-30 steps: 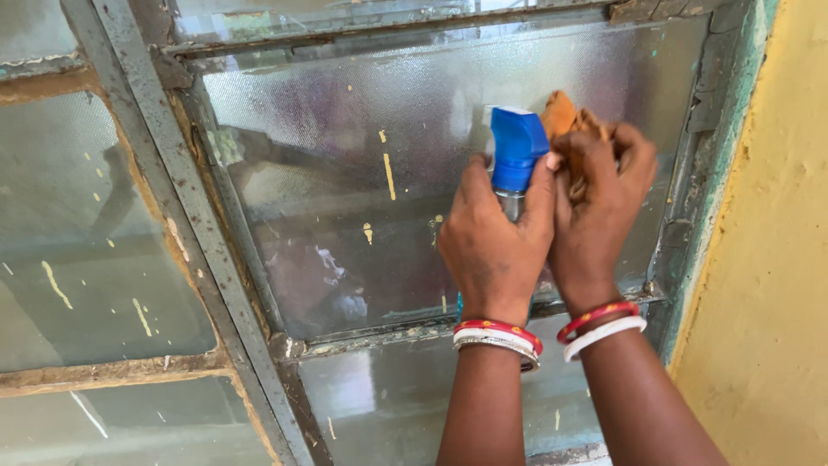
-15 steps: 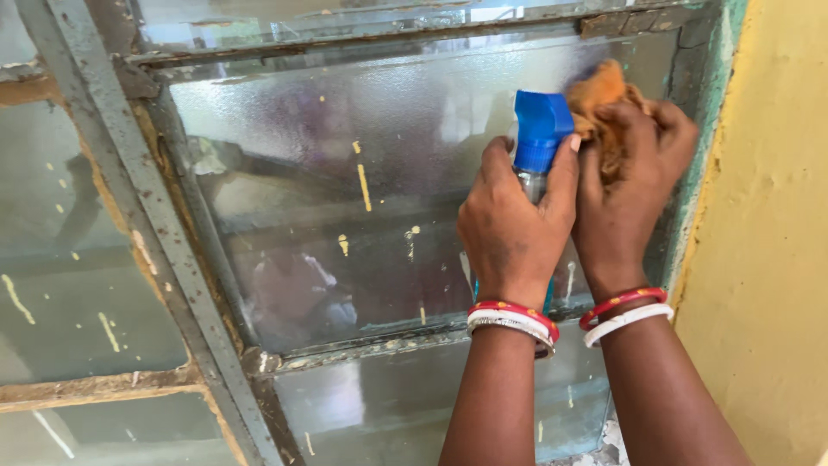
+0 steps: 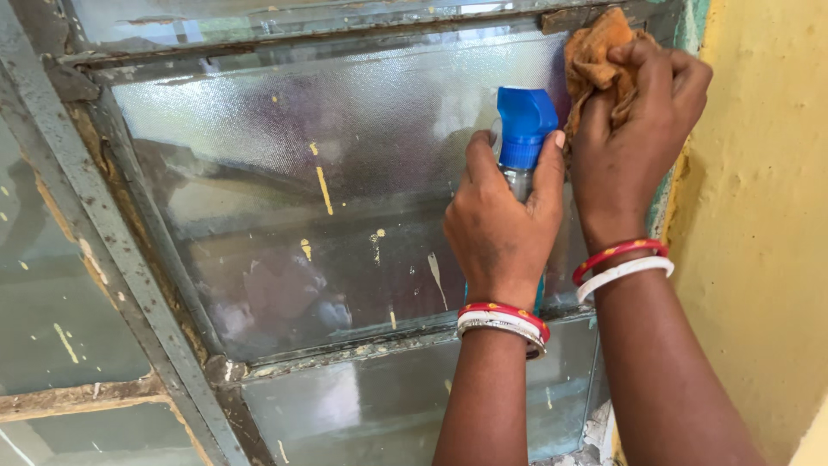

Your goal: The person cleans a glass window pane by applying a spray from a blue bottle and wiping the surface with a cloth.

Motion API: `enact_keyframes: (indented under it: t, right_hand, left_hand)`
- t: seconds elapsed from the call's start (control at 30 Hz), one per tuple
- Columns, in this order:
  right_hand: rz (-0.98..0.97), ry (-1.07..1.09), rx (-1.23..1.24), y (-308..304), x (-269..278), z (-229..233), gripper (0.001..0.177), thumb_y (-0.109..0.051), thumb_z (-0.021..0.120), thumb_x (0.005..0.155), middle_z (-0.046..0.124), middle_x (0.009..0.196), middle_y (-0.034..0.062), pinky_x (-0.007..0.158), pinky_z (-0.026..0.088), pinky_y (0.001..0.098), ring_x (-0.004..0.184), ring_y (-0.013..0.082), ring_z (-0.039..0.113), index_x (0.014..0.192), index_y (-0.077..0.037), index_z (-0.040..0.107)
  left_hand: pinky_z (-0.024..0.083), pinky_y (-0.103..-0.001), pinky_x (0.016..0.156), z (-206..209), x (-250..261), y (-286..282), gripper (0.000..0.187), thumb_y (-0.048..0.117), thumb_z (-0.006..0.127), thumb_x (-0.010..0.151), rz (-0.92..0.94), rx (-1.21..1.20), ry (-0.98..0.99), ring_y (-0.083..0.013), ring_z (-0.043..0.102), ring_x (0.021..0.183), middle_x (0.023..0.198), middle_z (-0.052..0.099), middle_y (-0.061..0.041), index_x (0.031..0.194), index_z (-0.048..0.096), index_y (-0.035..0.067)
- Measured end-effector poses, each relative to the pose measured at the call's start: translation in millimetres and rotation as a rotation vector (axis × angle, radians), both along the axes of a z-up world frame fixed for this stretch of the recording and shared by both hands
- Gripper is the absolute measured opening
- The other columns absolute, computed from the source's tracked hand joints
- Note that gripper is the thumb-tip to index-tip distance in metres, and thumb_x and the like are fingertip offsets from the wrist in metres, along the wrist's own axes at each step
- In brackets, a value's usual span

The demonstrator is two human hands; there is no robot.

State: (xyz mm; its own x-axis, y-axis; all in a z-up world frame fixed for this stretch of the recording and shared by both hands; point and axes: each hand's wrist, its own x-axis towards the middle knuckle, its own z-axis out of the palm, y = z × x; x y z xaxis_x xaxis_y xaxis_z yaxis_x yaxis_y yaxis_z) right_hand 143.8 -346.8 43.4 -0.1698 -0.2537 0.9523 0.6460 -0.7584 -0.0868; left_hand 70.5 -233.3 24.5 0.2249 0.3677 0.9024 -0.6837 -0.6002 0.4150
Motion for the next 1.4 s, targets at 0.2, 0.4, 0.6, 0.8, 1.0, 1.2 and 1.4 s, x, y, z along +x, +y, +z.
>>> enact_keyframes:
  t: [0.2,0.4,0.6,0.8,1.0,1.2,1.4]
  right_hand:
    - [-0.050,0.081,0.051,5,-4,-33,0.035,0.009,0.066,0.095,0.048,0.126,0.0168,0.113,0.038,0.0441,0.125,0.0348,0.048,0.128,-0.004,0.062]
    - [-0.029,0.140,0.095,11,-8,-63,0.039,0.008,0.067,0.094,0.046,0.128,0.0174,0.118,0.037,0.0476,0.126,0.0357,0.045,0.130,-0.005,0.062]
    - [-0.015,0.169,0.094,14,-15,-78,0.044,0.009,0.066,0.092,0.044,0.131,0.0179,0.118,0.036,0.0489,0.128,0.0364,0.044,0.133,-0.005,0.059]
    - [-0.034,0.169,0.122,19,-13,-92,0.041,0.006,0.065,0.094,0.043,0.131,0.0187,0.115,0.034,0.0487,0.130,0.0373,0.043,0.134,-0.004,0.058]
    - [-0.044,0.204,0.174,21,-14,-105,0.035,0.002,0.067,0.095,0.046,0.127,0.0183,0.118,0.034,0.0503,0.125,0.0369,0.045,0.130,-0.003,0.061]
    - [0.017,0.177,0.198,22,-10,-89,0.030,0.007,0.062,0.096,0.048,0.129,0.0176,0.121,0.034,0.0480,0.128,0.0362,0.046,0.125,-0.002,0.059]
    - [0.010,0.128,0.150,41,-4,-45,0.034,0.010,0.063,0.095,0.045,0.131,0.0185,0.120,0.034,0.0486,0.131,0.0377,0.044,0.126,-0.002,0.056]
  left_hand:
    - [0.057,-0.048,0.069,-10,1,-4,0.061,0.050,0.069,0.095,0.011,0.019,-0.024,-0.0420,0.074,0.082,0.095,0.074,-0.023,0.127,0.059,-0.002]
    - [0.057,-0.048,0.068,-23,1,-8,0.061,0.049,0.069,0.096,-0.023,0.021,-0.031,-0.0405,0.075,0.083,0.095,0.074,-0.021,0.130,0.058,-0.001]
    - [0.056,-0.049,0.065,-23,-1,-8,0.057,0.052,0.069,0.093,-0.051,-0.007,0.090,-0.0403,0.074,0.076,0.086,0.073,-0.020,0.117,0.061,0.001]
    - [0.055,-0.050,0.067,-23,-7,-4,0.055,0.052,0.070,0.091,-0.036,-0.035,0.077,-0.0414,0.073,0.077,0.086,0.073,-0.021,0.110,0.063,0.002]
    - [0.056,-0.049,0.067,-24,-8,-1,0.049,0.052,0.069,0.092,-0.074,-0.061,0.101,-0.0402,0.074,0.077,0.086,0.074,-0.019,0.103,0.064,0.004]
    - [0.054,-0.051,0.064,-19,-14,12,0.053,0.052,0.070,0.092,0.089,0.006,0.066,-0.0428,0.072,0.074,0.085,0.072,-0.021,0.106,0.061,0.002]
    - [0.052,-0.054,0.064,-6,-22,55,0.049,0.053,0.070,0.091,0.209,-0.019,0.059,-0.0425,0.071,0.071,0.078,0.072,-0.018,0.098,0.061,0.005]
